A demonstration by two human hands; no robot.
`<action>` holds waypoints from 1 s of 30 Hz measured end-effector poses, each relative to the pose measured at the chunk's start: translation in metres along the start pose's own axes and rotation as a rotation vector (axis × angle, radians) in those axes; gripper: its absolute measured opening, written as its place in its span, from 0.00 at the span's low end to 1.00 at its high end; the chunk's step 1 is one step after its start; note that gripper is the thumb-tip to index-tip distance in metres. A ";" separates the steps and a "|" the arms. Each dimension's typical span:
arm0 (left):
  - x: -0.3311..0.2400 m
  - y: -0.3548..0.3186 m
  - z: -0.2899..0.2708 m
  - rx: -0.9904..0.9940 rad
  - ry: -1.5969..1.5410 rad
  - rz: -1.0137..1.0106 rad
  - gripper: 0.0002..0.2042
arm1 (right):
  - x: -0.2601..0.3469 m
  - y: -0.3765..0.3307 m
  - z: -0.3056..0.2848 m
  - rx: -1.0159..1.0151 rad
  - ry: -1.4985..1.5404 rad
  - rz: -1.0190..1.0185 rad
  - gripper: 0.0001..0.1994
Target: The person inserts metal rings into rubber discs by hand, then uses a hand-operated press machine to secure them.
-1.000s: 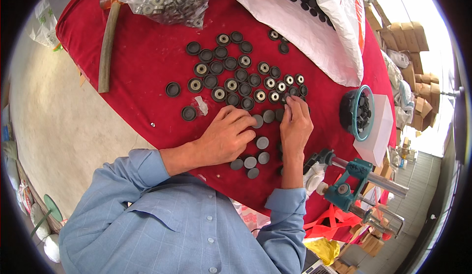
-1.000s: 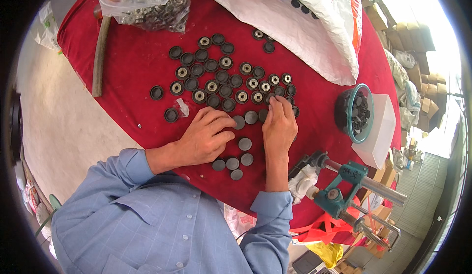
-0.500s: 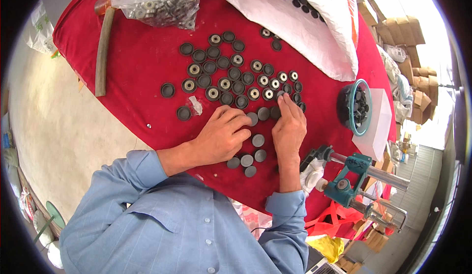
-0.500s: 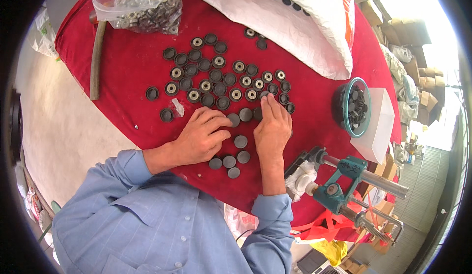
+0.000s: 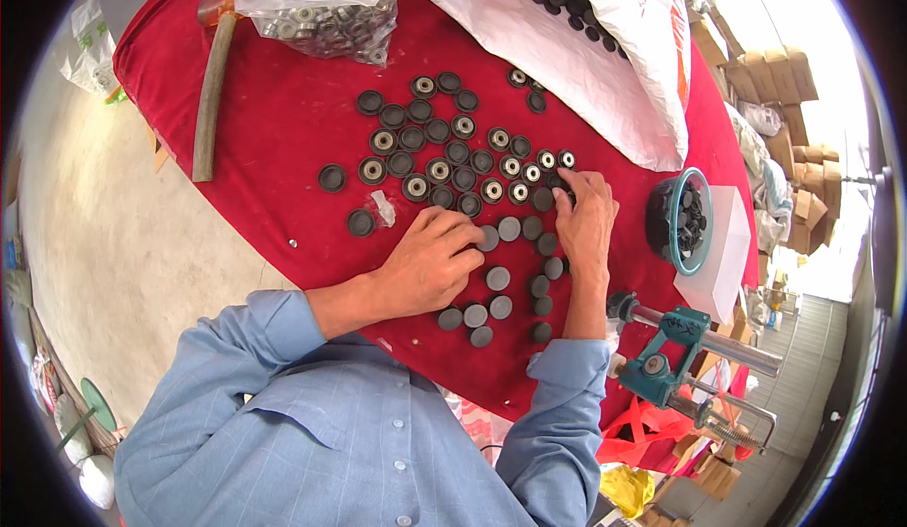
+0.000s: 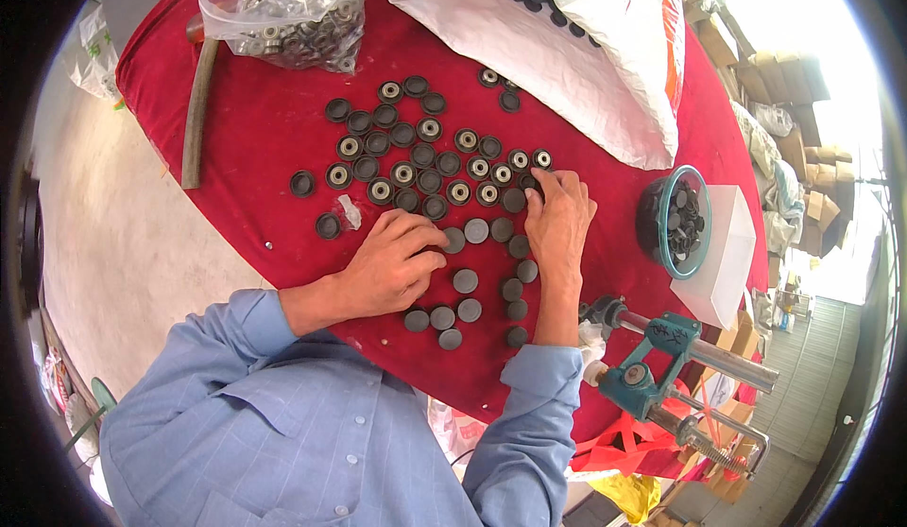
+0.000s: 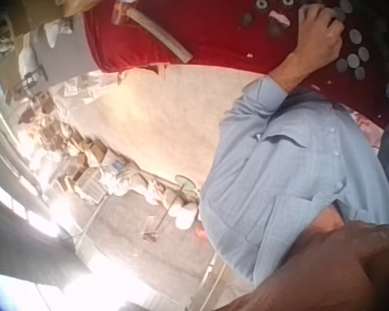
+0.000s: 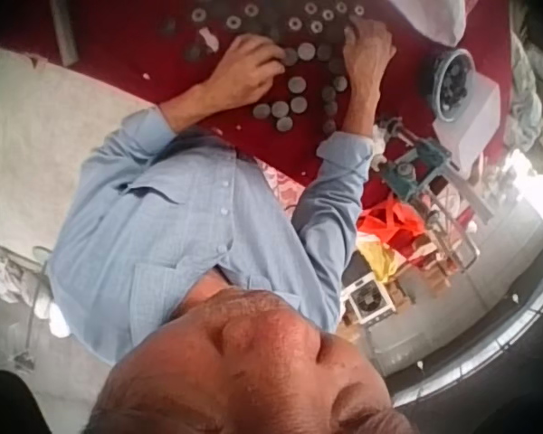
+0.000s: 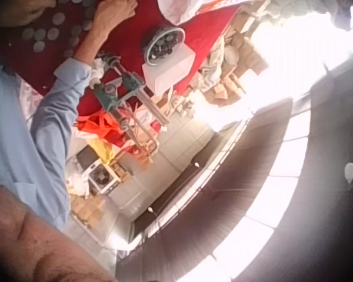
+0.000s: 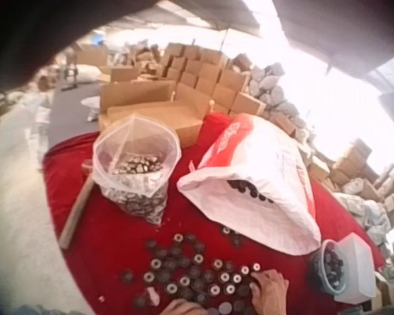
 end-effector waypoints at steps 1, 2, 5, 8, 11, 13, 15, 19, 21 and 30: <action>0.000 0.001 0.000 0.001 -0.002 -0.001 0.12 | 0.001 0.000 0.000 0.009 0.030 0.009 0.17; -0.002 0.002 0.000 0.003 -0.011 0.001 0.12 | -0.001 -0.001 0.000 0.011 0.028 0.010 0.17; -0.003 0.002 0.000 0.013 -0.018 0.008 0.12 | -0.005 0.001 0.001 0.008 0.112 0.053 0.17; -0.003 0.002 0.001 0.023 -0.018 0.014 0.12 | -0.013 0.003 0.001 0.006 0.177 0.129 0.17; -0.003 0.003 0.001 0.026 -0.020 0.010 0.11 | -0.040 0.004 0.008 -0.009 0.497 0.403 0.15; -0.003 0.003 0.000 0.027 -0.021 0.009 0.11 | -0.038 0.018 -0.017 -0.272 0.344 0.259 0.12; -0.003 0.004 -0.001 0.026 -0.014 0.011 0.12 | -0.036 0.025 -0.017 -0.296 0.305 0.254 0.09; -0.002 0.004 0.000 0.013 -0.014 -0.010 0.12 | -0.031 0.027 -0.010 -0.368 0.258 0.118 0.09; -0.002 0.004 0.000 0.009 -0.018 -0.009 0.13 | -0.024 0.025 -0.005 -0.371 0.244 0.054 0.08; -0.002 0.003 0.002 0.019 -0.014 -0.006 0.13 | -0.011 0.015 0.006 -0.291 0.177 0.014 0.10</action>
Point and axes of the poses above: each hand's wrist, its own y-axis towards the middle knuckle, its own z-axis out of the palm, x = y × z, the point moved 9 cm from there along y, towards the middle knuckle, and after that the axes turned 11 degrees about -x, right-handed, at the moved point
